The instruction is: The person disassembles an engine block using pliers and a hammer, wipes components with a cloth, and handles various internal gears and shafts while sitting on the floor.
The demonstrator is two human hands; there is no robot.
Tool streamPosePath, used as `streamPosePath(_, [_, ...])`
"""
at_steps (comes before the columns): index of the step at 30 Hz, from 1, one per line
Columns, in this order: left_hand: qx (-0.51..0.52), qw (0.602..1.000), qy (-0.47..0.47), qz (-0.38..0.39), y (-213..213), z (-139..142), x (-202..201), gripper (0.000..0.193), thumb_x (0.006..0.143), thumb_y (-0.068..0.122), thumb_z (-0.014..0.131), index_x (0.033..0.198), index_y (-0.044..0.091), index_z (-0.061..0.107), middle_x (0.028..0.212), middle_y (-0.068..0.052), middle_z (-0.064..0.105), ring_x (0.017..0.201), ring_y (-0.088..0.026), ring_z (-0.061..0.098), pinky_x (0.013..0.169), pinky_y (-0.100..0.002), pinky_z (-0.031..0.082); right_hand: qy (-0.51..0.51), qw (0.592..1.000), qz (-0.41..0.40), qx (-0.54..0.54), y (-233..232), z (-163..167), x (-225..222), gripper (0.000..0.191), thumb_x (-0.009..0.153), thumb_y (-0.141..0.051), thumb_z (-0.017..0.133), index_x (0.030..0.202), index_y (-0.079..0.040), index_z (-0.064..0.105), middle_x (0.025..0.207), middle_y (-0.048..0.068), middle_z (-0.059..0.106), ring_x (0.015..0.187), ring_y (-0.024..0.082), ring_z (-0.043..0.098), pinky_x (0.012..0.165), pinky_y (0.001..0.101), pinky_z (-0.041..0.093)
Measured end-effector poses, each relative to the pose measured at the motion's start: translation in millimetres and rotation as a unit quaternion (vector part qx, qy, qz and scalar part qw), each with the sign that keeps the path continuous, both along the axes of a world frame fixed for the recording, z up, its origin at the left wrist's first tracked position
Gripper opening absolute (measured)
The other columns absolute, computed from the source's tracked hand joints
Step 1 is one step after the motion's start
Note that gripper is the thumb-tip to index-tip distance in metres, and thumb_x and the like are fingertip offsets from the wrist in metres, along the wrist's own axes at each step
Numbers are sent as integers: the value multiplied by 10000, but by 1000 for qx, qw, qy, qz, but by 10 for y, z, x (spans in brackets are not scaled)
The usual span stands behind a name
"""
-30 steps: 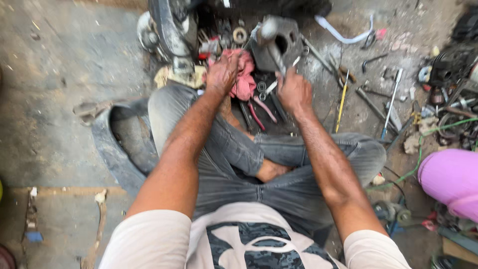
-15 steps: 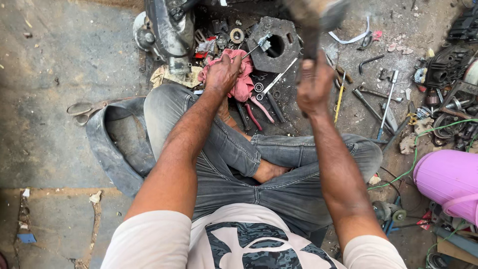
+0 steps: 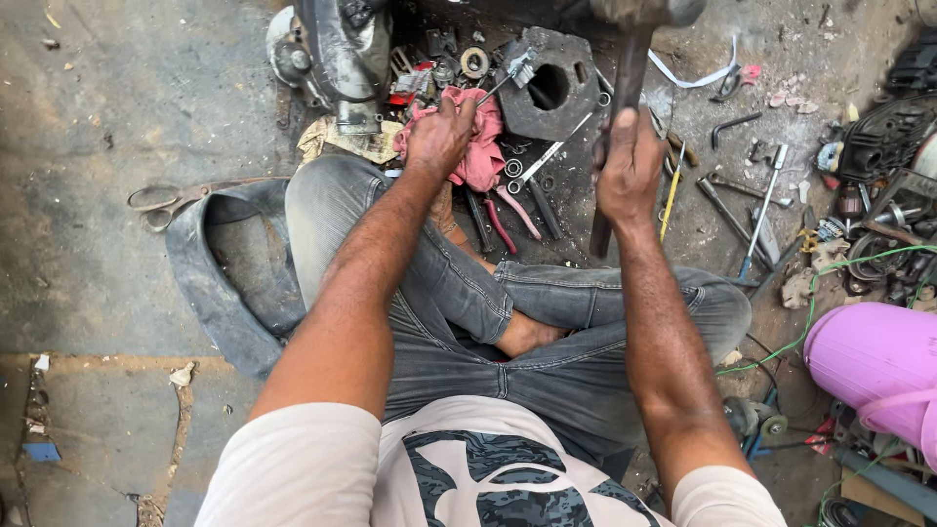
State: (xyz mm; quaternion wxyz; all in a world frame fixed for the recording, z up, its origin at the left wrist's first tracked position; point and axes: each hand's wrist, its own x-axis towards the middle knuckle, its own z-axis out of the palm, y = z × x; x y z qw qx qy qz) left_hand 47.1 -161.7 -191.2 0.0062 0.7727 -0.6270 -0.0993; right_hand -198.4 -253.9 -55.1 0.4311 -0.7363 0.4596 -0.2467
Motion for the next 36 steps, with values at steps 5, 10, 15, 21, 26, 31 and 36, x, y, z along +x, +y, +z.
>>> streamPosePath(5, [-16,1000,-19,-8,1,-20,32,418,912,214,666,1279,109,496,1029,-141,649,668,-251,742,455,-363,588,75,995,65,-28,-15,-149,263,577,1130,-573,327,1115,-63,597,670,-12,533,525,102,515,446,319,423])
streamPosePath(10, [-61,996,-62,-25,-29,-2,46,515,866,277,657,1327,117,493,1149,-178,650,702,-217,740,429,-370,574,238,969,55,35,-8,-450,426,516,1089,-516,383,1228,-56,570,662,18,558,517,138,536,420,343,455])
streamPosePath(15, [16,1000,-11,-14,12,18,21,562,968,276,642,1464,128,421,1114,-165,642,660,-250,729,457,-394,585,128,984,57,-111,-129,-5,104,525,1206,-471,371,1030,-47,627,748,68,543,662,218,538,608,423,412])
streamPosePath(21, [69,997,8,-13,6,-18,-4,549,980,279,614,1456,89,418,1189,-186,638,730,-263,733,493,-406,587,-3,984,103,-147,-192,-86,193,545,1123,-498,372,1079,1,587,731,103,541,628,267,542,571,458,440])
streamPosePath(26, [-83,996,-23,-25,-26,-19,39,571,904,224,591,1440,110,432,1156,-287,639,591,-257,735,415,-396,574,293,952,89,-22,-28,-428,419,550,1123,-503,404,1004,-6,606,715,133,587,654,259,577,597,479,465])
streamPosePath(31, [-69,997,16,-3,-10,-22,24,432,1002,223,586,1412,146,475,1158,-193,653,765,-287,749,517,-389,591,94,987,76,-109,-105,142,269,581,1171,-504,365,990,-9,609,668,70,548,591,197,562,538,430,444])
streamPosePath(36, [-2,1000,-11,-15,-28,-26,0,490,929,253,601,1378,95,481,1141,-208,653,708,-244,750,454,-356,583,-56,980,83,-173,-238,202,206,581,1126,-569,359,1103,-28,570,660,24,528,510,163,536,443,354,443])
